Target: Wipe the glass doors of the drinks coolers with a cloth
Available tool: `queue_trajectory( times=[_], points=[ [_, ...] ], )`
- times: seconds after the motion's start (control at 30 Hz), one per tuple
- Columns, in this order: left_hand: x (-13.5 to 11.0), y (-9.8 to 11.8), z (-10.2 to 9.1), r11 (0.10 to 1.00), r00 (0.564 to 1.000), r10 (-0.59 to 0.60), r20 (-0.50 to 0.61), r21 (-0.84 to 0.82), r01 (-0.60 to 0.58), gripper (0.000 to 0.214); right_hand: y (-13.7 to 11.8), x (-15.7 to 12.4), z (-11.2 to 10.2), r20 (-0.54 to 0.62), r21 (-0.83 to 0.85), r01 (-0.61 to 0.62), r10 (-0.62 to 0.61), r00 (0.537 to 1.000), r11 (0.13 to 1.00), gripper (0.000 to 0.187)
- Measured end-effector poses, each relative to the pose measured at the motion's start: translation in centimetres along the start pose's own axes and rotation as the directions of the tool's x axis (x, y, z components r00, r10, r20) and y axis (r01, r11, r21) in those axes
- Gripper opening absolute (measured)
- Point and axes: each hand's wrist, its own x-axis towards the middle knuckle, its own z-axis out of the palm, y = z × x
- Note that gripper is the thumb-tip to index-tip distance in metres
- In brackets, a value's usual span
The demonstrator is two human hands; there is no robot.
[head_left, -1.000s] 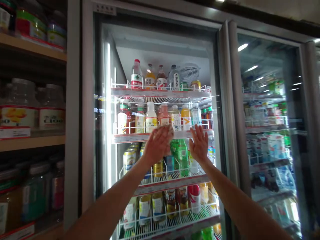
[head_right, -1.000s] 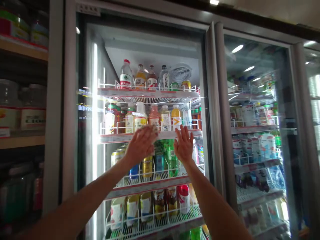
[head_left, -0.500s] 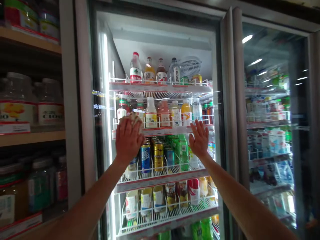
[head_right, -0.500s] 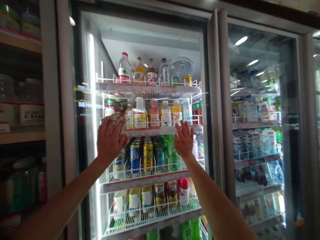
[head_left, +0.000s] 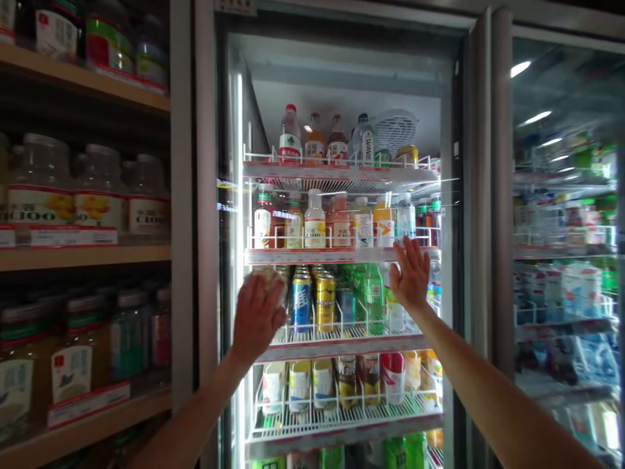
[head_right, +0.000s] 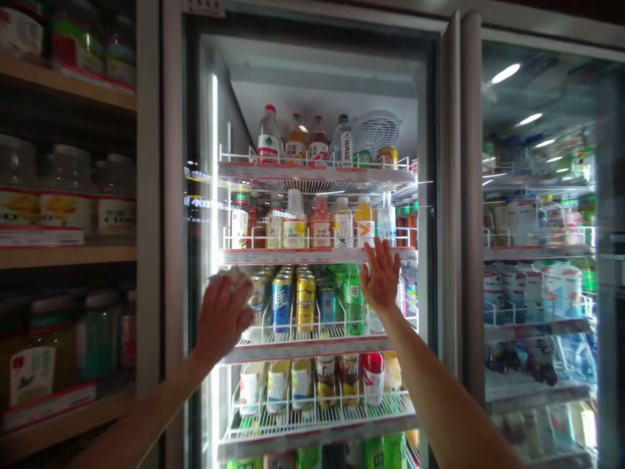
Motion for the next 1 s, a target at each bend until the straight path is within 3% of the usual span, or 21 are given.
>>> queue_trajectory(
  times=[0.07,0.1,0.23,0.27,0.33,0.4,0.43,0.47,0.57,0.63,0.7,0.77,0.8,0.83,0.93,1.0],
  points=[
    [-1.2,0.4,-0.2,0.989,0.987,0.144,0.069,-0.043,-0.142,0.063,0.0,0.0,0.0,-0.008,0.009,0.001,-0.001,1.0,1.0,0.053],
    [-1.6,0.4,-0.2,0.988,0.986,0.154,0.07,-0.032,-0.152,0.062,0.1,-0.1,0.1,-0.007,0.013,0.0,0.0,1.0,1.0,0.053],
    [-1.7,-0.3,-0.2,0.995,0.998,-0.053,-0.039,0.083,0.056,0.065,0.0,-0.1,0.1,0.012,0.018,-0.011,0.011,1.0,1.0,0.053],
    [-1.6,-0.2,-0.1,0.995,0.998,-0.052,-0.041,0.081,0.055,0.064,0.0,-0.1,0.0,0.012,0.017,-0.015,0.015,1.0,1.0,0.053],
    [-1.5,0.5,0.2,0.995,0.995,0.093,0.031,0.03,-0.094,0.059,0.0,0.0,0.0,0.008,0.013,-0.017,0.017,1.0,1.0,0.052],
    [-0.9,1.2,0.6,0.962,0.956,0.272,0.113,-0.052,-0.268,0.053,-0.1,0.0,0.0,0.002,0.001,-0.009,0.009,1.0,1.0,0.052],
    [-0.3,1.2,0.8,0.953,0.946,0.301,0.123,-0.076,-0.294,0.052,-0.1,0.0,0.0,0.0,-0.006,-0.003,0.003,1.0,1.0,0.052],
    [0.4,1.1,1.1,0.961,0.957,0.272,0.106,-0.074,-0.265,0.053,-0.1,0.1,0.0,-0.001,-0.014,0.003,-0.003,1.0,1.0,0.052],
    [2.9,0.5,1.7,1.0,0.999,0.017,-0.028,-0.004,-0.017,0.06,0.0,0.1,0.0,-0.001,-0.027,0.01,-0.01,1.0,1.0,0.052],
    [3.8,1.1,2.0,1.0,0.999,-0.007,-0.037,0.011,0.007,0.062,0.0,0.1,0.0,-0.003,-0.028,0.01,-0.01,1.0,1.0,0.051],
    [3.9,2.5,2.3,0.986,0.986,0.164,0.036,-0.012,-0.164,0.059,-0.1,0.1,0.0,-0.002,-0.027,0.012,-0.012,1.0,1.0,0.05],
    [3.9,3.8,2.5,0.921,0.916,0.39,0.094,-0.052,-0.387,0.055,-0.1,0.1,-0.1,-0.007,-0.022,0.017,-0.017,1.0,1.0,0.049],
    [4.2,4.0,2.6,0.89,0.884,0.456,0.099,-0.06,-0.452,0.053,-0.1,0.1,-0.1,-0.007,-0.019,0.016,-0.016,1.0,1.0,0.049],
    [4.6,3.9,2.6,0.885,0.88,0.466,0.09,-0.052,-0.463,0.052,-0.1,0.1,-0.1,-0.006,-0.018,0.012,-0.012,1.0,1.0,0.049],
    [6.4,2.7,2.8,0.975,0.976,0.22,0.01,0.024,-0.22,0.052,-0.1,0.1,-0.1,-0.002,-0.015,0.004,-0.004,1.0,1.0,0.05],
    [7.0,2.2,2.8,0.988,0.989,0.149,-0.007,0.033,-0.149,0.053,-0.1,0.1,-0.1,0.003,-0.017,0.001,-0.001,1.0,1.0,0.05]
  ],
)
